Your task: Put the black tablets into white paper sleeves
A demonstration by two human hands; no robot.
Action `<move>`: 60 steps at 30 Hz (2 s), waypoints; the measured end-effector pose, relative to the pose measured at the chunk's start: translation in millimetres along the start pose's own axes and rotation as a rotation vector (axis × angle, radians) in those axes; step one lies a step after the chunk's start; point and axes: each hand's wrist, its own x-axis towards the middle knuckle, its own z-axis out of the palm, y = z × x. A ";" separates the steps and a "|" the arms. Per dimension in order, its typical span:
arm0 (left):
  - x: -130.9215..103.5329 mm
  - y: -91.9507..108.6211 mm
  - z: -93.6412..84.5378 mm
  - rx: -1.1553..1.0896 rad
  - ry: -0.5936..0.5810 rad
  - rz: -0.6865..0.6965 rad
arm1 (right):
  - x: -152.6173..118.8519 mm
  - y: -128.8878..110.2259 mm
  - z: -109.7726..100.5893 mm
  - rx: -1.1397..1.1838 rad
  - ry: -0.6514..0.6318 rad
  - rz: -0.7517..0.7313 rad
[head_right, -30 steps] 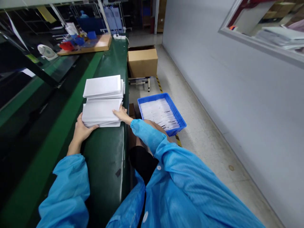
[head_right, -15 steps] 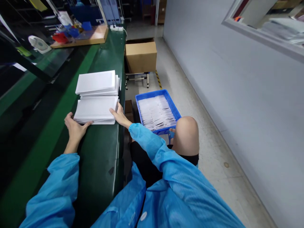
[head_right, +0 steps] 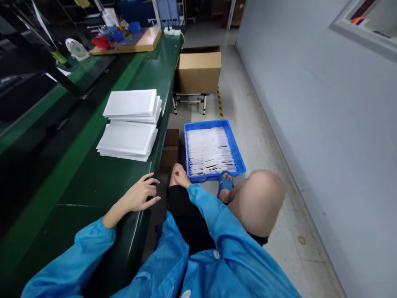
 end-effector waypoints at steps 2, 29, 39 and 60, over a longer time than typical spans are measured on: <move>8.1 -1.8 1.9 0.039 -0.023 0.001 | -1.4 13.5 -0.3 -0.018 0.007 0.021; 24.3 -9.6 19.1 0.144 -0.126 0.179 | -83.2 89.2 0.4 0.006 0.231 0.467; 23.9 -6.0 17.3 0.185 -0.126 0.158 | -74.3 85.7 10.5 0.040 0.279 0.465; 53.5 5.2 -12.9 -0.101 0.220 -0.416 | 62.5 61.6 -46.4 0.345 0.437 0.337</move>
